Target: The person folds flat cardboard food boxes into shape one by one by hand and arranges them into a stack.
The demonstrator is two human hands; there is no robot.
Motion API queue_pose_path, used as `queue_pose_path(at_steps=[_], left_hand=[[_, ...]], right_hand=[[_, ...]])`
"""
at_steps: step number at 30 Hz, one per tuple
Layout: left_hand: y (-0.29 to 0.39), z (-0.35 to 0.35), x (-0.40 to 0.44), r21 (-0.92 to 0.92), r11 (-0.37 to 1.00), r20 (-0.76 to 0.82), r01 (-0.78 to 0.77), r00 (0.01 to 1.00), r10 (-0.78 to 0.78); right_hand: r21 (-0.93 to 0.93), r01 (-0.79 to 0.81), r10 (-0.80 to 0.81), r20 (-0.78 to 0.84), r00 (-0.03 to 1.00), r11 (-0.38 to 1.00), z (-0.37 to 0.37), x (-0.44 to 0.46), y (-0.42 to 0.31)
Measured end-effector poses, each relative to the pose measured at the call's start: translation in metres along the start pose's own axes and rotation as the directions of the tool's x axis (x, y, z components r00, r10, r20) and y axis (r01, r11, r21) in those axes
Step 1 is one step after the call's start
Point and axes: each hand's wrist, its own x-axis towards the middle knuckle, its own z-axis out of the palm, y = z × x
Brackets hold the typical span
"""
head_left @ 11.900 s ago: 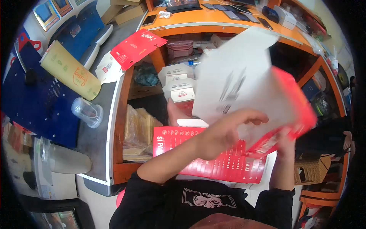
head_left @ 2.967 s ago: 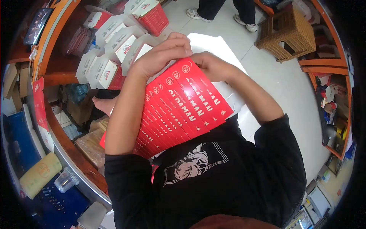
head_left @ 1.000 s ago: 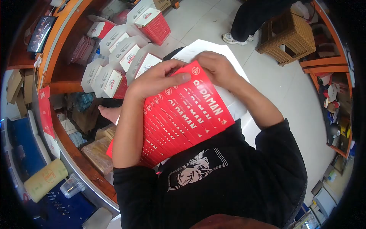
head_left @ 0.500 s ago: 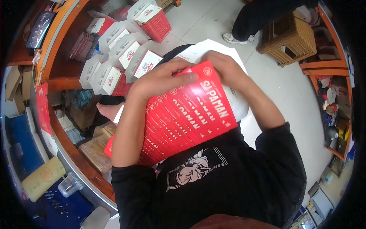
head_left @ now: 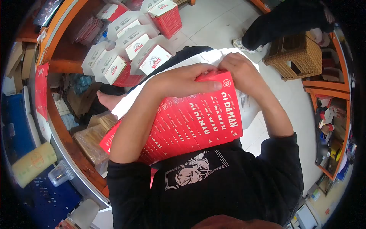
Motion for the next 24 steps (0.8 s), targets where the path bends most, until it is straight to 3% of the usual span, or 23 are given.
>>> queue_pose_path(at_steps=[6,9,10,11,13,17,18,22,24], left_hand=[[-0.001,-0.004,0.002,0.067,0.996,-0.006,0.054,0.999,-0.054],[-0.001,-0.003,-0.001,0.021,0.994,-0.030,0.109,0.994,-0.108],[-0.006,0.002,-0.001,0.025,0.997,-0.103,0.071,0.992,-0.068],[-0.011,0.006,-0.002,0.028,0.999,-0.176,0.034,0.984,-0.029],[-0.015,-0.001,0.001,-0.106,0.994,-0.125,0.022,0.992,-0.035],[-0.015,-0.004,-0.001,-0.354,0.927,-0.010,0.123,0.991,-0.135],[-0.010,-0.002,-0.001,-0.293,0.948,-0.037,0.125,0.989,-0.142],[-0.001,-0.006,-0.003,-0.144,0.972,-0.069,0.185,0.978,-0.196],[0.012,-0.002,-0.008,-0.114,0.979,-0.085,0.170,0.980,-0.181]], right_hand=[[-0.052,-0.015,0.018,0.070,0.997,0.999,0.000,0.010,0.001],[0.125,-0.064,0.061,0.028,0.998,0.990,0.022,0.007,-0.001],[0.186,-0.104,0.106,-0.001,0.994,0.977,0.021,0.002,-0.006],[0.421,-0.176,0.230,-0.081,0.970,0.890,0.025,-0.008,-0.007],[0.810,-0.175,0.487,-0.151,0.860,0.560,0.034,-0.022,-0.006],[0.641,-0.014,0.240,-0.267,0.933,0.767,0.033,-0.030,-0.014],[0.605,0.002,0.211,-0.280,0.936,0.796,0.035,-0.026,-0.015],[0.736,-0.136,0.351,-0.146,0.925,0.663,0.032,-0.008,-0.020],[0.644,-0.084,0.302,-0.236,0.924,0.761,0.030,-0.012,-0.022]])
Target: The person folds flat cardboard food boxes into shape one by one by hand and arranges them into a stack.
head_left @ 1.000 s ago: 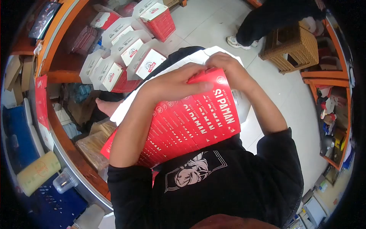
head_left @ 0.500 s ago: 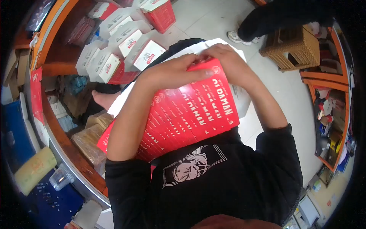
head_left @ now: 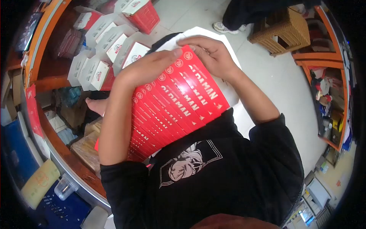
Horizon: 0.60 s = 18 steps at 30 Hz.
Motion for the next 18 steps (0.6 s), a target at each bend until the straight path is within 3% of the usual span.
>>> queue_pose_path(at_steps=[1,2,5,6,7,9,10,12,13,14,15,16,17,18], left_hand=[[0.001,0.002,0.000,0.003,1.000,-0.025,0.016,1.000,-0.016],[0.001,0.002,-0.001,0.007,0.999,-0.051,0.033,0.998,-0.033],[0.007,0.005,-0.005,0.071,0.995,-0.114,0.076,0.991,-0.067],[0.003,0.005,-0.003,0.081,0.992,-0.118,0.093,0.990,-0.083],[-0.001,0.005,-0.002,0.091,0.990,-0.121,0.112,0.987,-0.101],[-0.004,0.007,0.000,0.080,0.997,-0.078,0.017,0.997,-0.011],[-0.004,0.009,-0.001,0.074,0.997,-0.066,-0.029,0.997,0.034],[0.000,0.006,-0.005,0.232,0.973,-0.106,-0.014,0.994,0.039],[0.006,0.006,-0.012,0.257,0.966,-0.084,-0.003,0.996,0.025],[0.014,0.004,-0.017,0.276,0.961,-0.085,0.019,0.996,0.004],[-0.015,0.007,0.002,0.213,0.964,-0.091,-0.156,0.980,0.179],[-0.019,0.009,0.006,0.281,0.940,-0.117,-0.193,0.965,0.233],[0.008,0.003,-0.017,0.313,0.949,-0.118,-0.025,0.991,0.065],[0.006,0.005,-0.019,0.297,0.953,-0.181,-0.065,0.976,0.123]], right_hand=[[-0.062,0.058,-0.059,-0.012,0.998,0.996,-0.004,-0.001,0.000],[0.036,0.007,-0.005,-0.049,0.999,0.999,-0.006,-0.011,0.005],[0.399,-0.257,0.316,-0.089,0.945,0.880,-0.011,-0.054,0.003],[0.328,-0.325,0.358,-0.043,0.933,0.887,0.000,-0.073,-0.002],[0.458,-0.472,0.488,0.091,0.868,0.753,0.016,-0.091,-0.003],[0.400,-0.453,0.429,0.153,0.890,0.797,0.021,-0.098,-0.042],[0.418,-0.394,0.395,0.087,0.914,0.818,0.022,-0.100,-0.024],[0.419,-0.255,0.300,-0.044,0.953,0.871,0.009,-0.089,-0.011],[0.414,-0.256,0.313,-0.076,0.947,0.873,0.002,-0.082,-0.014],[0.541,-0.215,0.306,-0.083,0.949,0.813,0.000,-0.082,0.001],[0.504,-0.266,0.353,-0.084,0.932,0.822,-0.005,-0.075,-0.001],[0.556,-0.236,0.330,-0.075,0.941,0.797,-0.011,-0.074,0.014],[0.607,-0.210,0.314,-0.068,0.947,0.766,-0.006,-0.064,0.027],[0.561,-0.226,0.320,-0.072,0.945,0.796,0.006,-0.049,0.015]])
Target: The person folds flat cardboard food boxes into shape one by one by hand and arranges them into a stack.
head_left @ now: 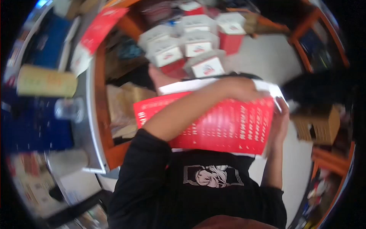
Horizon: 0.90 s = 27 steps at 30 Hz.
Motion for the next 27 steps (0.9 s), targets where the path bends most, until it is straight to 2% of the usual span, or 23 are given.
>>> queue_pose_path(at_steps=[1,2,3,5,6,9,10,13,19,22,25,27], left_hand=[[-0.005,0.008,0.005,-0.014,0.998,-0.053,-0.063,0.997,0.062],[-0.014,0.018,0.015,-0.031,0.993,-0.092,-0.114,0.990,0.111],[-0.021,0.025,0.022,-0.039,0.984,-0.120,-0.173,0.979,0.167],[-0.012,0.017,0.008,0.013,0.995,-0.080,-0.101,0.992,0.101],[-0.007,0.013,0.003,0.041,0.997,-0.057,-0.066,0.996,0.068],[-0.012,0.016,0.008,0.030,0.995,-0.044,-0.098,0.994,0.099],[-0.010,0.013,0.007,0.034,0.994,-0.007,-0.102,0.995,0.103],[-0.013,0.014,0.009,0.051,0.989,-0.036,-0.142,0.989,0.144],[-0.009,0.008,0.002,0.074,0.989,0.014,-0.128,0.992,0.128],[-0.013,0.010,0.004,0.055,0.987,-0.003,-0.153,0.988,0.153],[-0.022,-0.006,-0.002,0.137,0.991,-0.138,-0.015,0.990,0.034],[-0.038,-0.053,-0.031,0.157,0.987,-0.343,0.028,0.939,0.028]], right_hand=[[-0.070,0.002,-0.005,-0.041,0.999,0.998,0.017,0.006,-0.013],[-0.048,0.031,-0.033,-0.058,0.998,0.998,0.038,0.015,-0.023],[-0.095,-0.019,0.026,0.076,0.997,0.995,0.036,0.022,-0.019],[-0.208,-0.081,0.145,0.311,0.939,0.975,0.018,0.032,-0.010],[-0.179,-0.017,0.057,0.223,0.973,0.984,0.043,0.025,-0.024],[-0.300,-0.034,0.086,0.164,0.983,0.953,0.022,0.034,-0.012],[-0.399,0.073,-0.001,0.176,0.984,0.914,0.016,0.041,-0.010],[-0.483,0.141,-0.041,0.211,0.977,0.864,0.006,0.054,-0.008],[-0.504,0.177,-0.022,0.299,0.954,0.845,0.009,0.058,-0.021],[-0.465,0.083,0.055,0.277,0.959,0.881,0.003,0.056,-0.016],[-0.433,0.097,0.081,0.374,0.924,0.896,0.021,0.047,-0.032],[-0.481,0.126,0.040,0.321,0.946,0.868,0.020,0.046,-0.034]])
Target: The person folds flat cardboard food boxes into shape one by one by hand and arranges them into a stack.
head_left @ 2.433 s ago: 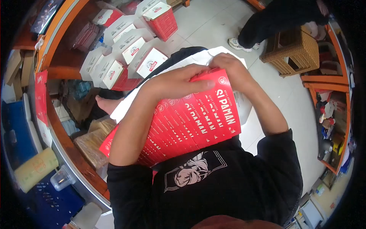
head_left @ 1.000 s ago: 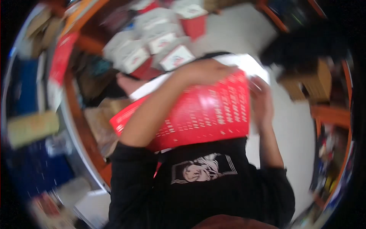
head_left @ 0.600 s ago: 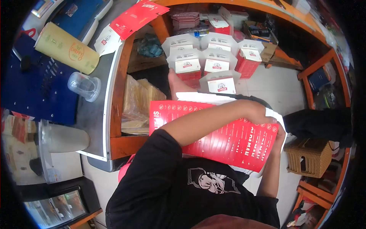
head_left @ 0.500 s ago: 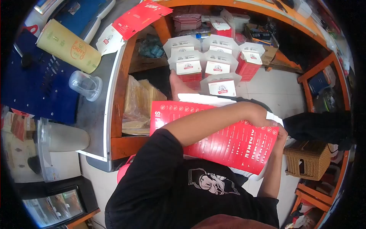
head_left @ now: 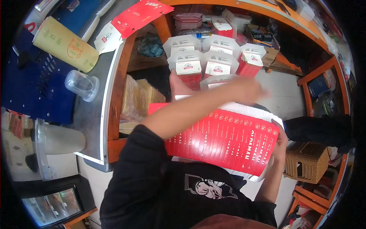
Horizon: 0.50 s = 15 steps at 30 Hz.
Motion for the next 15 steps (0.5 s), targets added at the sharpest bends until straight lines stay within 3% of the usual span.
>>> queue_pose_path(at_steps=[1,2,3,4,5,6,7,8,9,12,15], left_hand=[[-0.022,-0.024,-0.010,-0.109,0.992,-0.270,0.057,0.959,-0.085],[-0.043,-0.053,-0.026,0.143,0.983,-0.608,0.114,0.794,-0.003],[-0.097,-0.089,-0.024,0.435,0.853,-0.736,0.287,0.659,0.154],[-0.096,-0.134,-0.051,0.405,0.693,-0.807,0.596,0.589,-0.035],[-0.110,-0.161,-0.078,0.339,0.651,-0.858,0.679,0.507,-0.081],[-0.137,-0.178,-0.103,0.412,0.483,-0.870,0.772,0.491,-0.042],[-0.176,-0.187,-0.117,0.389,0.288,-0.920,0.875,0.387,0.068],[-0.207,-0.194,-0.135,0.396,0.187,-0.918,0.899,0.389,0.072],[-0.206,-0.205,-0.148,0.400,0.276,-0.862,0.874,0.461,-0.212],[-0.184,-0.211,-0.155,0.516,0.329,-0.602,0.791,0.608,-0.517],[-0.182,-0.197,-0.154,0.604,0.360,-0.652,0.711,0.701,-0.289]], right_hand=[[-0.030,0.007,-0.008,-0.036,0.999,1.000,0.000,-0.001,0.001],[-0.052,0.020,-0.022,-0.038,0.999,0.998,-0.003,0.000,0.006],[-0.076,0.033,-0.036,-0.041,0.999,0.997,-0.011,0.000,0.015],[-0.102,0.048,-0.052,-0.044,0.998,0.994,-0.018,0.001,0.019],[-0.110,0.020,-0.026,-0.050,0.998,0.994,-0.021,-0.001,0.020],[-0.116,-0.003,-0.003,-0.054,0.999,0.993,-0.023,-0.002,0.020],[-0.121,-0.026,0.020,-0.057,0.998,0.992,-0.026,-0.003,0.020],[-0.130,-0.014,0.011,-0.028,1.000,0.991,-0.028,-0.003,0.021],[-0.140,-0.003,0.003,0.002,1.000,0.990,-0.030,-0.004,0.021],[-0.142,-0.016,0.022,0.038,0.999,0.990,-0.034,-0.006,0.021],[-0.162,-0.009,0.014,0.029,0.999,0.987,-0.034,-0.006,0.019]])
